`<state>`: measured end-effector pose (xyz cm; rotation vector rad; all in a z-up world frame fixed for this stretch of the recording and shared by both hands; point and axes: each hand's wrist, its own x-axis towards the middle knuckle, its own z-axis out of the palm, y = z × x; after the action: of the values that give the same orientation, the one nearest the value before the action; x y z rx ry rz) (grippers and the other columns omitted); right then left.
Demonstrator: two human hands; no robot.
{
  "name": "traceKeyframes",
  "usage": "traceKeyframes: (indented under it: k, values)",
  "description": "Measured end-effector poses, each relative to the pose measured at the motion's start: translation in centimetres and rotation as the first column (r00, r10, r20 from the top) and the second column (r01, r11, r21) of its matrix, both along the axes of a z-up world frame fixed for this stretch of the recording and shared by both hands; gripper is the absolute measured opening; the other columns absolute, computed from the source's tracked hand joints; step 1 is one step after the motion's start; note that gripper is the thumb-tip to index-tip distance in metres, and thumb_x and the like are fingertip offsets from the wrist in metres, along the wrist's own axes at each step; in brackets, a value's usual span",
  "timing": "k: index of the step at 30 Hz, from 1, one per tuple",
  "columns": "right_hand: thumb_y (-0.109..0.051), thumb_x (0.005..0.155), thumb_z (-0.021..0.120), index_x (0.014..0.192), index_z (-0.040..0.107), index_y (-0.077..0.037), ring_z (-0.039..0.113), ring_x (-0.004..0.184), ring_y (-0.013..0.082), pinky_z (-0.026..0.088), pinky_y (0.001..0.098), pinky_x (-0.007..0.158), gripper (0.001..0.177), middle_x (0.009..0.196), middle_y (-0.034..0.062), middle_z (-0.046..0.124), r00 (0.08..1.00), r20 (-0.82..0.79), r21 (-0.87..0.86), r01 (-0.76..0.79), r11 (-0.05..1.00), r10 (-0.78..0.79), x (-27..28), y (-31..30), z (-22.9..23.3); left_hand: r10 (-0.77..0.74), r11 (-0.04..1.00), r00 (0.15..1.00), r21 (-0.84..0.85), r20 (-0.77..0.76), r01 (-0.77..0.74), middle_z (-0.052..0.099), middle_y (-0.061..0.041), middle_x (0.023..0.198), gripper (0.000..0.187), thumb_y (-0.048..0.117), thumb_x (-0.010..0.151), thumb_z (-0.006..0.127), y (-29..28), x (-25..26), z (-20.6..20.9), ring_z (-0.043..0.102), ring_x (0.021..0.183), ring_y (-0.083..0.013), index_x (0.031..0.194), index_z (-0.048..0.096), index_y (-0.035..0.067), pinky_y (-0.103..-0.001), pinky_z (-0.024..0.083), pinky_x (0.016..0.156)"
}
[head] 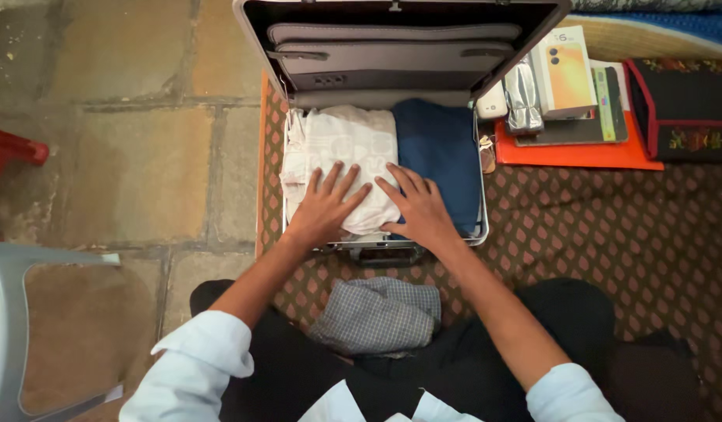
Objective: The person packs folded clothes into a suitcase placed on a mat. They place a brown garment inside, close and reopen the suitcase, then add a black garment. The person removes the black garment, places it on the mat, and then removes a white garment and a blue garment from the suitcase, placing them on the mat as well.
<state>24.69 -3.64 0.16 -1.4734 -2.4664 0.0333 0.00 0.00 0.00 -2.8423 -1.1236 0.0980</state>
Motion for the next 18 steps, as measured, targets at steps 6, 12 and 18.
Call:
traceKeyframes:
  k: [6, 12, 18]
  values:
    - [-0.05, 0.056, 0.091, 0.153, 0.043, -0.018, 0.037, 0.142, 0.0311, 0.038, 0.0537, 0.105, 0.113, 0.16, 0.0104, 0.036, 0.999, 0.046, -0.008, -0.029, 1.0, 0.029, -0.8, 0.1, 2.0, -0.164, 0.978, 0.941, -0.074, 0.297, 0.194, 0.018, -0.018, 0.164, 0.107, 0.059, 0.071, 0.082, 0.9, -1.6, 0.0, 0.017, 0.15, -0.0463, 0.156, 0.029, 0.023, -0.066, 0.02, 0.118]
    - [-0.049, 0.055, 0.092, 0.154, 0.037, -0.023, 0.026, 0.148, 0.0351, 0.031, 0.0633, 0.109, 0.117, 0.162, 0.0145, 0.025, 0.99, 0.14, -0.119, 0.011, 0.993, 0.006, -1.7, 0.8, 2.3, -0.29, 0.957, 0.949, 0.016, 0.126, 0.291, 0.013, -0.007, 0.169, 0.098, 0.052, 0.072, 0.08, 0.6, -3.9, -0.3, 0.013, 0.154, -0.0409, 0.156, 0.028, 0.047, -0.067, 0.016, 0.12]
    - [-0.039, 0.065, 0.088, 0.156, 0.045, -0.028, 0.014, 0.156, 0.0352, 0.02, 0.0705, 0.115, 0.102, 0.171, 0.0119, 0.018, 0.963, 0.13, -0.24, -0.201, 0.95, 0.237, 0.0, 1.9, 1.0, -0.22, 0.901, 0.959, -0.339, 0.179, 0.27, 0.021, 0.0, 0.167, 0.084, 0.036, 0.07, 0.087, 2.5, -4.2, -1.6, 0.015, 0.156, -0.0365, 0.146, 0.05, 0.041, -0.064, 0.015, 0.122]
